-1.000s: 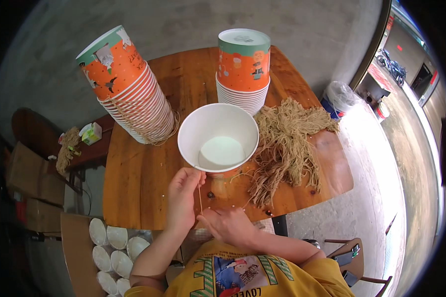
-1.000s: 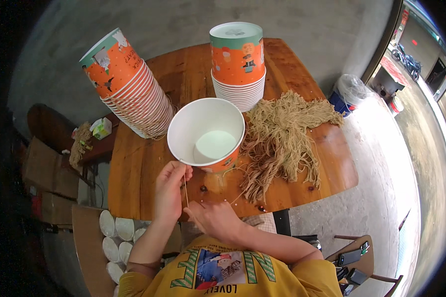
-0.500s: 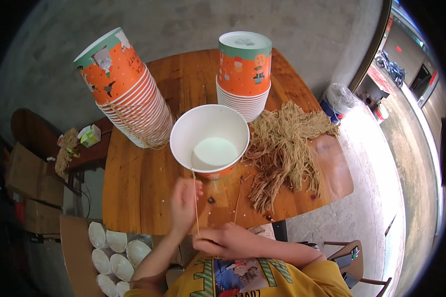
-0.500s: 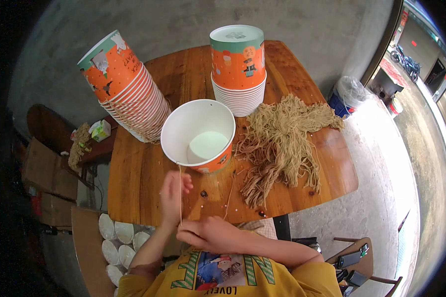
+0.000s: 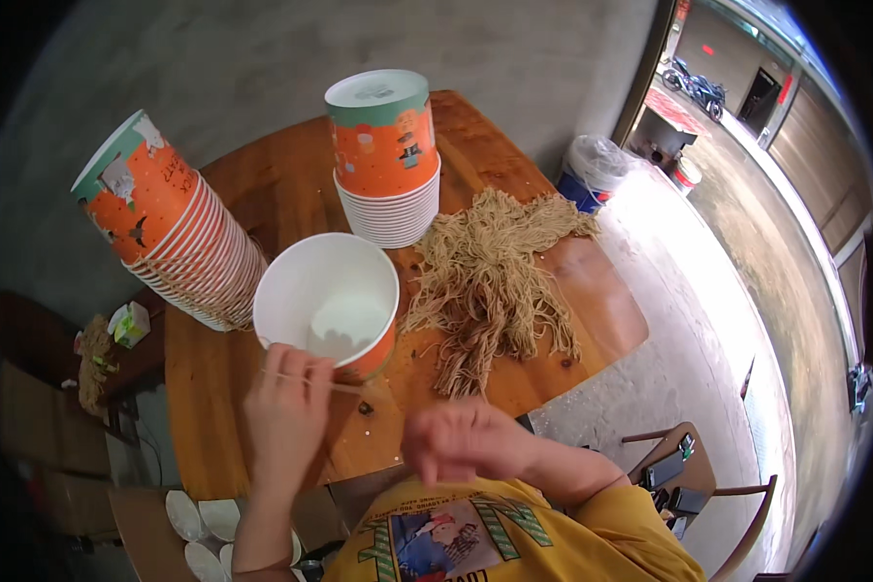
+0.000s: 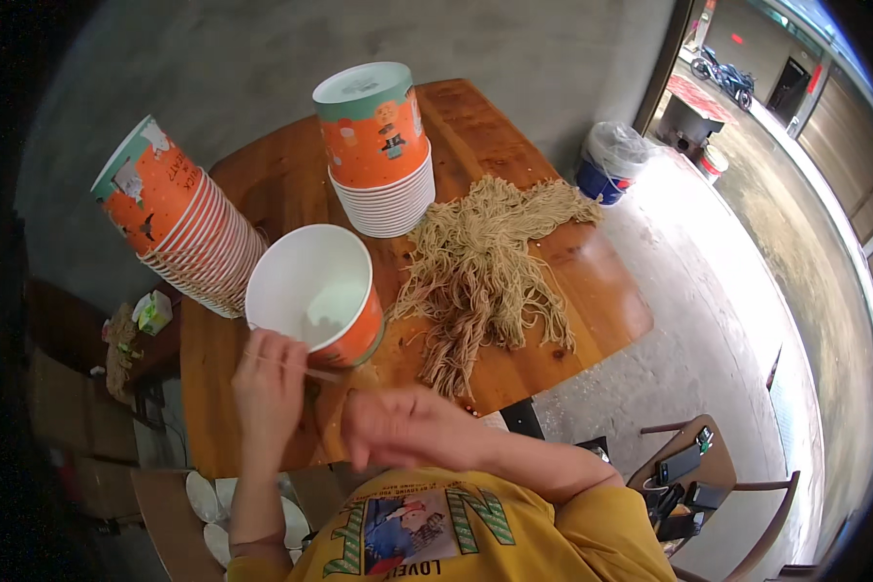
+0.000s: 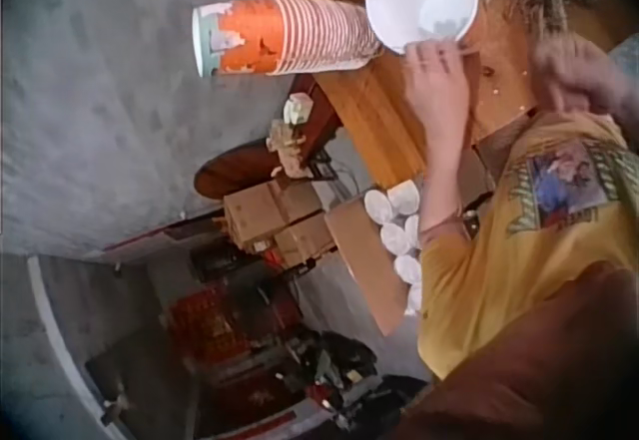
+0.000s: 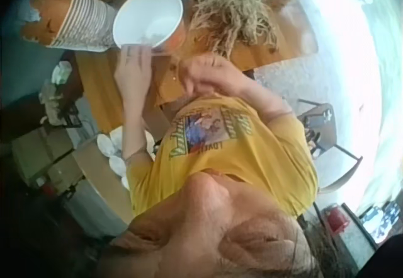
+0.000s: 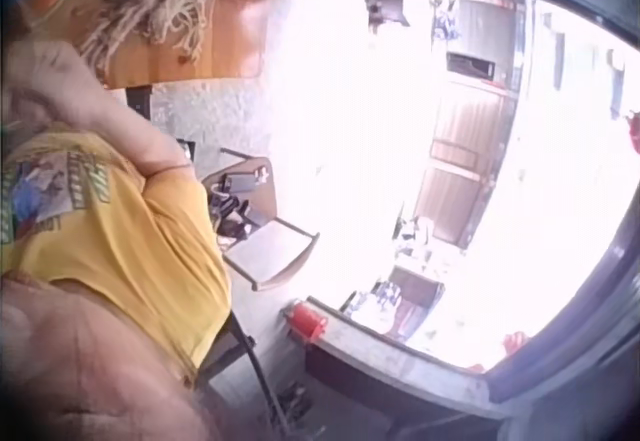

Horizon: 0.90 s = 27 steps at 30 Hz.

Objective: Threading a thin string through holes in paper cups and stacking them as part of a packaging process.

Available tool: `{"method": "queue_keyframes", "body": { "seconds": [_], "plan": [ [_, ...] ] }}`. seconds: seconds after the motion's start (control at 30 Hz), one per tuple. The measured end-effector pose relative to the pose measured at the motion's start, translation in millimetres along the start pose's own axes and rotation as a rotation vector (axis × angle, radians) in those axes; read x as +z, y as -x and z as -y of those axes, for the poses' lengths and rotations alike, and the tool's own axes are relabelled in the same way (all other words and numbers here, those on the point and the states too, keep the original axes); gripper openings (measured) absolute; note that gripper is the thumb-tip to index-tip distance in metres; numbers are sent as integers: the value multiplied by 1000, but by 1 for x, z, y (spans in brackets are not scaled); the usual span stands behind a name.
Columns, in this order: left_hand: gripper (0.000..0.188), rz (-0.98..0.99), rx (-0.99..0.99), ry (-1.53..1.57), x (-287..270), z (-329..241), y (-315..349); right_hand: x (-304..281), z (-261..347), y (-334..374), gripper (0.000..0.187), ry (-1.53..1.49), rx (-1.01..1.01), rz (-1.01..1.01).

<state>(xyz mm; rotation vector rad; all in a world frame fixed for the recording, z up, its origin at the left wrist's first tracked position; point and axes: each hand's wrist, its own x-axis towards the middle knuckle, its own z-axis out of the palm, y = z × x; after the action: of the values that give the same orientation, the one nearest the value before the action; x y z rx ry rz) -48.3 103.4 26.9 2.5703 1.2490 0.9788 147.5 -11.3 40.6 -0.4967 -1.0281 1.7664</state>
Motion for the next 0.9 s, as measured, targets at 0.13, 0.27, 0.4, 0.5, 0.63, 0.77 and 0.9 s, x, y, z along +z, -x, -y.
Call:
{"method": "queue_keyframes", "body": {
  "seconds": [0.13,0.27,0.4,0.5,0.63,0.77,0.9],
  "plan": [
    [16,40,-63,63,-22,33,2,-15,0,-24,49,-433,-36,-220],
    [13,-40,8,126,-28,39,0,-41,-4,-41,45,-661,-153,-24],
    [13,-272,5,219,-24,4,19,-34,-4,-49,42,-856,-91,-263],
    [32,36,-137,853,-1,-55,35,-12,-9,-58,42,-702,-121,-288],
    [34,364,-376,1151,13,-61,38,5,-7,-56,52,-437,-159,-372],
    [26,407,-516,1064,5,-58,35,-9,-11,-51,48,-374,-179,-260],
    [14,430,-521,869,-3,-54,31,-14,-9,-49,49,-176,-221,-391]
  ]
}}
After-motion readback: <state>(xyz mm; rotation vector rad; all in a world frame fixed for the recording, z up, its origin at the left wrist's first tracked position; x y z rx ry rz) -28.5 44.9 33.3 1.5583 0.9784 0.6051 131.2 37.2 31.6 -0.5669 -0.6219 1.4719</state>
